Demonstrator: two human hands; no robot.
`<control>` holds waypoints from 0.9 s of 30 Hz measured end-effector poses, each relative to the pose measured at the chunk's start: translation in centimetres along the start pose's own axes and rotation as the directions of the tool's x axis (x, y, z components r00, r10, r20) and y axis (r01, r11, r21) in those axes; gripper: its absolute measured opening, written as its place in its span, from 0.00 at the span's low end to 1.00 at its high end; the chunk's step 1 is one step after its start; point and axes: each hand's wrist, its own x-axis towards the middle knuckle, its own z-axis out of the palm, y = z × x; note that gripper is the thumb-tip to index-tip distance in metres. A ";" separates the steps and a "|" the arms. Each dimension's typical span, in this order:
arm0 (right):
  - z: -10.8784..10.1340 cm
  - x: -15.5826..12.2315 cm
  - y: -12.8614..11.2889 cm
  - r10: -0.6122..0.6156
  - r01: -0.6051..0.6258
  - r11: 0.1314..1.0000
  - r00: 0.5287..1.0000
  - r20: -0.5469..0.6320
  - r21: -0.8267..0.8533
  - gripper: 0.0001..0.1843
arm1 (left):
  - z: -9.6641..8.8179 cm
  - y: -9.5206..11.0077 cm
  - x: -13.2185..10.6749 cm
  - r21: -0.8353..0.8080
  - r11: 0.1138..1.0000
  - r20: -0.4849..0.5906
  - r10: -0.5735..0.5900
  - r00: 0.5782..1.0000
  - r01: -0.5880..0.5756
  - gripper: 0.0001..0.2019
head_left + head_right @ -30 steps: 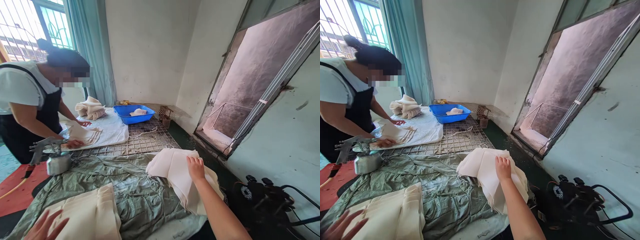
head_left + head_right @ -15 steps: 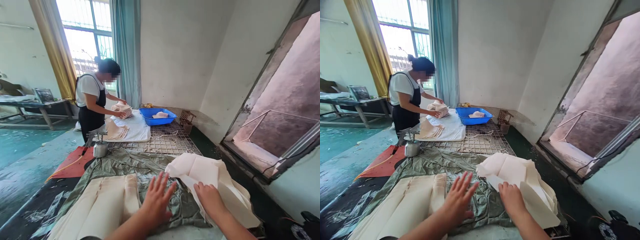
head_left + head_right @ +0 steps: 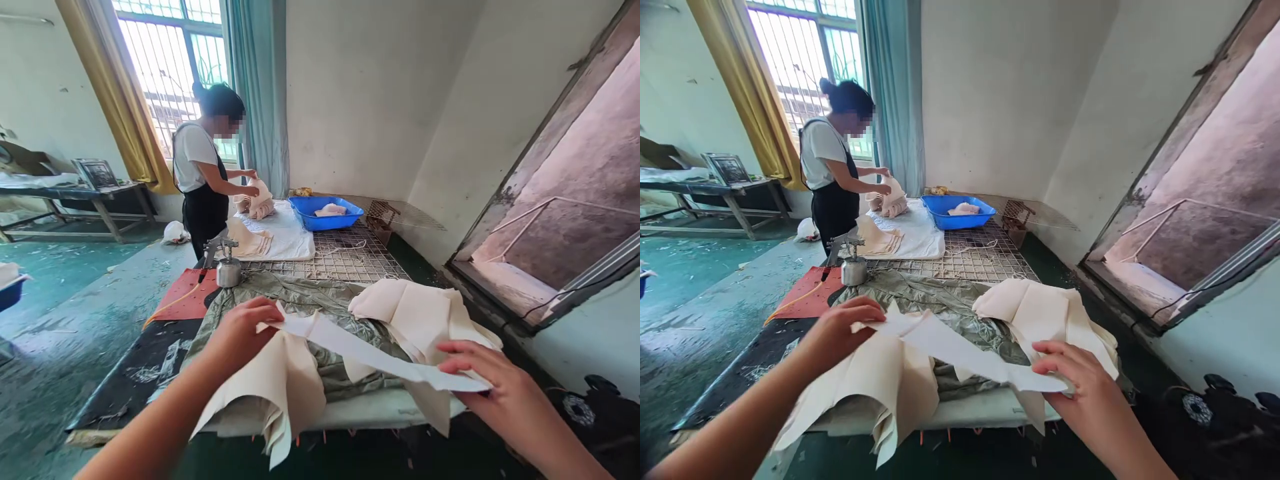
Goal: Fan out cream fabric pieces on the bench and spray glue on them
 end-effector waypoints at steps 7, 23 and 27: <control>7.1 1.1 -7.6 0.470 -0.357 0.634 0.882 0.025 0.686 0.21 | -3.9 -2.7 -6.9 -0.618 0.687 0.063 -0.442 0.895 0.383 0.24; 32.2 6.9 -3.4 0.261 -0.452 0.876 0.738 0.622 0.169 0.12 | 9.1 -22.2 -11.5 -0.048 0.768 0.153 -0.627 0.764 0.639 0.27; 32.1 5.6 -2.1 0.257 -0.452 0.878 0.723 0.641 0.158 0.16 | 9.8 -23.3 -12.5 -0.056 0.819 0.191 -0.553 0.811 0.572 0.21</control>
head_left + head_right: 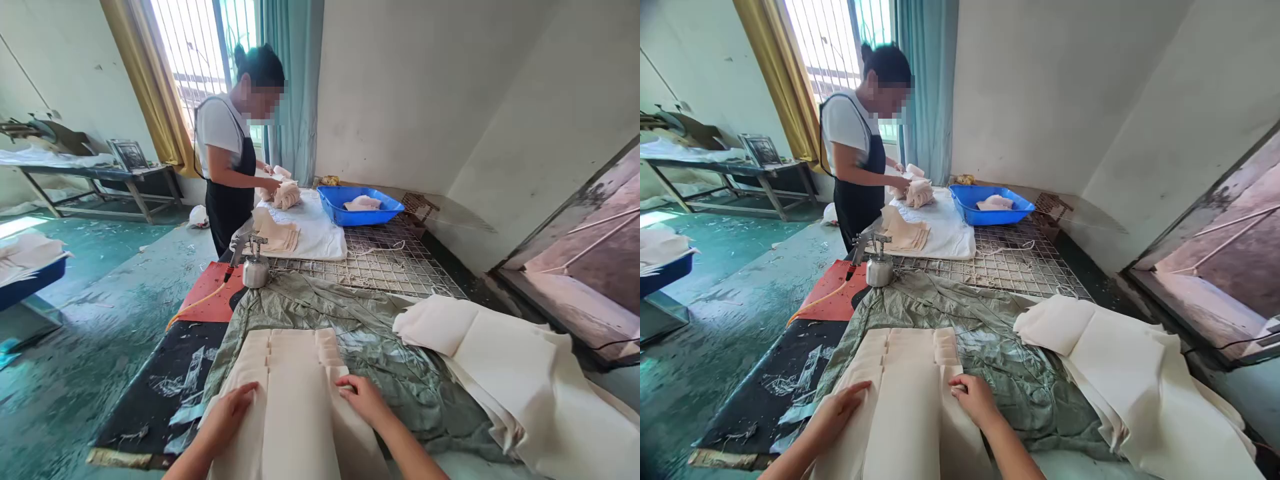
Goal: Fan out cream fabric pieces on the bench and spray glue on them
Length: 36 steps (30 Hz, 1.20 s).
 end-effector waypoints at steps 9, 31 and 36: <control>-2.3 0.2 -0.8 -0.048 0.029 0.990 0.989 0.140 0.138 0.12 | -1.8 -0.8 -0.2 -0.153 0.985 0.020 -0.072 0.997 0.075 0.21; -0.2 2.3 -2.9 -0.170 0.150 0.945 0.984 -0.044 -0.289 0.13 | 0.4 1.5 -0.2 0.244 0.845 -0.161 -0.449 0.879 0.477 0.24; 0.1 3.6 -2.4 -0.182 0.167 0.942 0.983 -0.025 -0.291 0.13 | 0.1 1.3 -0.1 0.234 0.838 -0.169 -0.465 0.869 0.494 0.10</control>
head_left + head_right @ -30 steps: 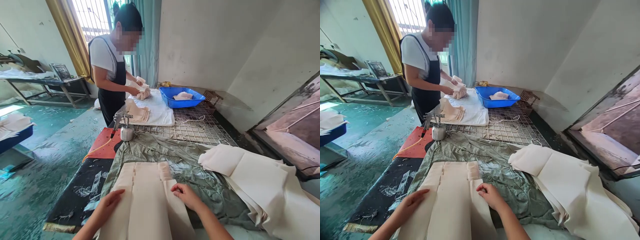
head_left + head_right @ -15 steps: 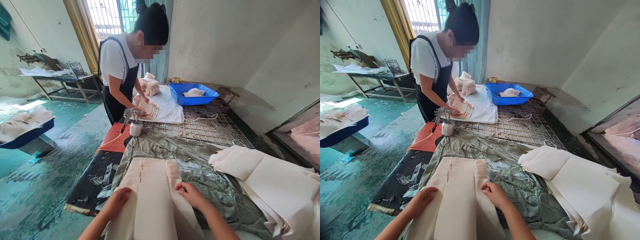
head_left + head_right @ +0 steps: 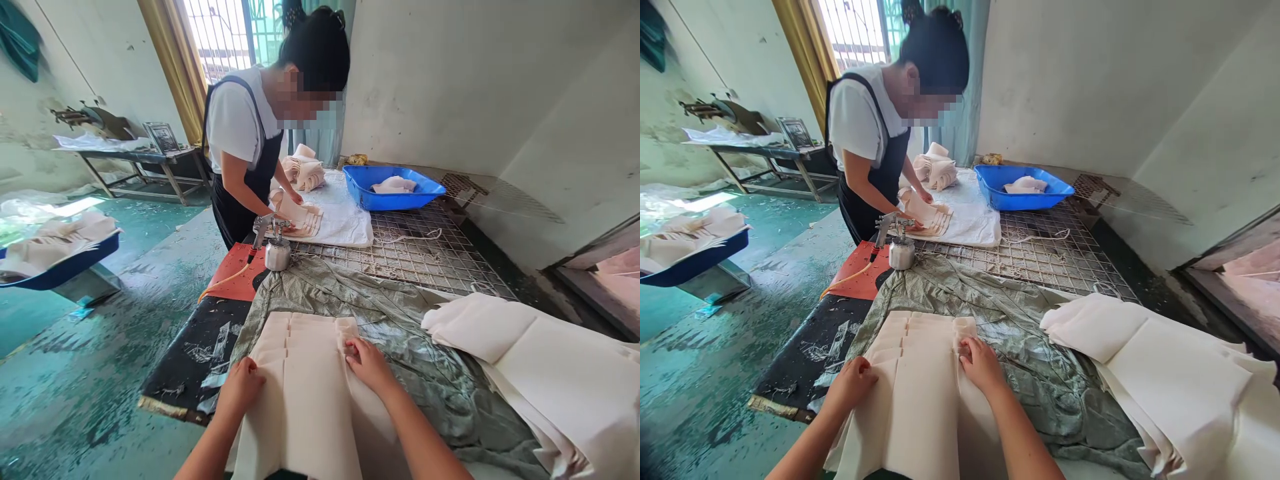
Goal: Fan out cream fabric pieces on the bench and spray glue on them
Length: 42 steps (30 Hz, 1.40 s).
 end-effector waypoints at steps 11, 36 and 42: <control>-0.3 1.7 -0.4 -0.097 0.098 0.995 0.995 0.021 -0.037 0.15 | 0.2 1.4 -0.9 0.030 0.999 0.011 0.018 1.000 -0.018 0.06; -2.2 0.8 -3.7 -0.151 0.156 0.985 0.987 0.061 -0.076 0.09 | 0.1 1.2 2.9 -0.055 0.979 0.141 0.203 0.969 -0.197 0.13; -0.9 -1.6 -8.0 -0.210 0.257 0.966 0.861 0.464 -0.038 0.26 | -0.2 2.2 1.7 0.101 0.975 0.083 0.190 0.978 -0.198 0.11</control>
